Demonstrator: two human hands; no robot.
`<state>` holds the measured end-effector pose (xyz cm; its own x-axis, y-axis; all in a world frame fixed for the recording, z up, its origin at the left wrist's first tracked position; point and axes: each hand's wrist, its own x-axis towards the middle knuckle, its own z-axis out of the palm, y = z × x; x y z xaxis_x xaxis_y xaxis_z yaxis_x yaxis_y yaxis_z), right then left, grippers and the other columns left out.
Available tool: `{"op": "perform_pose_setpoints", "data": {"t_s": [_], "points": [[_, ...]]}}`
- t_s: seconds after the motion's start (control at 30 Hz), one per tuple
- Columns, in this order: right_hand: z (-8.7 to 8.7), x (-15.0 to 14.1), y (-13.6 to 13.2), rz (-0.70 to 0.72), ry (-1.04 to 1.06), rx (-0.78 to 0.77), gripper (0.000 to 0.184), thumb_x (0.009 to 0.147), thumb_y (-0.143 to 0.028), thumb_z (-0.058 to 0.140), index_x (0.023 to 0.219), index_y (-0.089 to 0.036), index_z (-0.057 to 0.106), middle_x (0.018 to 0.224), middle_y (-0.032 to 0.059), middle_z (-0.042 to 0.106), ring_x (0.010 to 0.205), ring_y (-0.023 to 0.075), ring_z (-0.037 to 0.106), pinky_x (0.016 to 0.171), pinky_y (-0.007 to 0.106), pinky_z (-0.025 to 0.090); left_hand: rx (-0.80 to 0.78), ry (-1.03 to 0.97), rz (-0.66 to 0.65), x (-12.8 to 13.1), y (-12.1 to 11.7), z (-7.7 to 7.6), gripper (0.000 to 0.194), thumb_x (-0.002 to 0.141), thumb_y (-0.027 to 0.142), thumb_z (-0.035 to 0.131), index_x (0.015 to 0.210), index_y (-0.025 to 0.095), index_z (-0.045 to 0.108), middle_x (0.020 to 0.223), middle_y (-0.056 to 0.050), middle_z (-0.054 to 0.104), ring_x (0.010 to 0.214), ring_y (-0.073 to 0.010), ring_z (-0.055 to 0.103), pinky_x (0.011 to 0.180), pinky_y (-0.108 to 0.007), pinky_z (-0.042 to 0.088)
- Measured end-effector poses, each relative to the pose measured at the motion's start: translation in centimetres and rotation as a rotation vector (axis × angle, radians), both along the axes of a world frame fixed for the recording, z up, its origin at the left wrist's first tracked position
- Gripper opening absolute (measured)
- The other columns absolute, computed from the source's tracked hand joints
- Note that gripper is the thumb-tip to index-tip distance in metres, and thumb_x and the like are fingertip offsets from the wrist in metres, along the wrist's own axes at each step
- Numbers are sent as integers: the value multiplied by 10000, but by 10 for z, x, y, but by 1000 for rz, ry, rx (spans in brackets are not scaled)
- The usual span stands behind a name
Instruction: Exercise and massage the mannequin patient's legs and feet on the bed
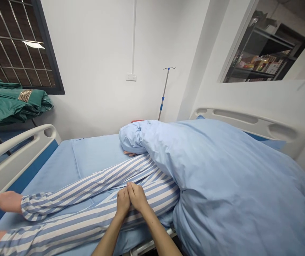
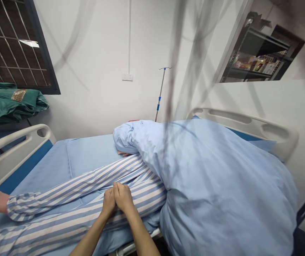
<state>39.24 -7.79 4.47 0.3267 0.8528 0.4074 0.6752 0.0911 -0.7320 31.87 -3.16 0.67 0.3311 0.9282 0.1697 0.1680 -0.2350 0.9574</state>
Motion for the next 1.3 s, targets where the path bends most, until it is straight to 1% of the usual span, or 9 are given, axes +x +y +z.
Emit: {"op": "perform_pose_setpoints", "data": {"t_s": [0.1,0.3,0.4,0.57,0.63,0.8,0.93,1.1,1.3], "points": [[-4,3,-3,-6,-52,-6,441,946,-387,269,631,-186,503,568,15,536,535,122,444,543,243,259,9,23,-6,-1,-1,-1,467,840,480,314,520,180,473,521,-26,527,534,-132,436,542,-248,323],[-29,5,0,-60,124,40,440,942,-392,277,622,-188,500,567,9,539,529,121,454,542,232,295,-1,4,-8,2,-4,4,431,840,464,347,558,179,504,574,-32,569,570,-140,466,568,-250,346],[-31,9,2,-63,276,111,427,926,-415,295,639,-187,513,606,23,565,575,137,494,569,232,350,-32,4,6,13,-10,22,405,831,426,353,530,185,477,528,-9,526,536,-130,437,543,-245,322],[-35,22,6,-44,556,183,399,886,-448,339,695,-175,559,678,50,613,655,167,549,605,253,424,85,19,11,41,-24,66,394,805,381,406,466,196,332,456,45,343,486,-94,329,519,-239,257],[-36,25,7,-46,613,174,406,869,-473,358,671,-176,550,645,43,600,634,168,543,582,255,426,109,-7,-2,48,-26,71,411,802,382,414,460,198,281,451,53,292,476,-86,293,514,-239,243],[-32,23,4,-134,612,194,432,882,-498,348,632,-180,502,608,24,552,602,147,497,577,248,415,10,-5,117,45,-21,37,388,814,398,377,482,198,372,459,29,419,482,-103,366,517,-246,263],[-27,16,2,-144,537,202,427,886,-494,358,606,-187,459,571,1,496,563,130,442,543,239,382,54,59,81,36,-16,12,392,832,413,364,515,194,442,476,7,490,492,-117,411,531,-253,271],[-21,19,1,-132,432,147,467,901,-505,303,601,-189,471,574,25,540,560,139,465,539,242,369,62,64,99,35,-16,15,414,837,421,349,526,189,492,511,-20,544,513,-130,448,540,-255,293],[-4,34,-9,-113,21,-45,439,928,-408,300,630,-193,541,585,42,591,548,140,497,542,251,288,51,63,52,36,-16,13,442,865,432,309,559,187,513,582,-43,599,575,-150,496,575,-261,316]]}}
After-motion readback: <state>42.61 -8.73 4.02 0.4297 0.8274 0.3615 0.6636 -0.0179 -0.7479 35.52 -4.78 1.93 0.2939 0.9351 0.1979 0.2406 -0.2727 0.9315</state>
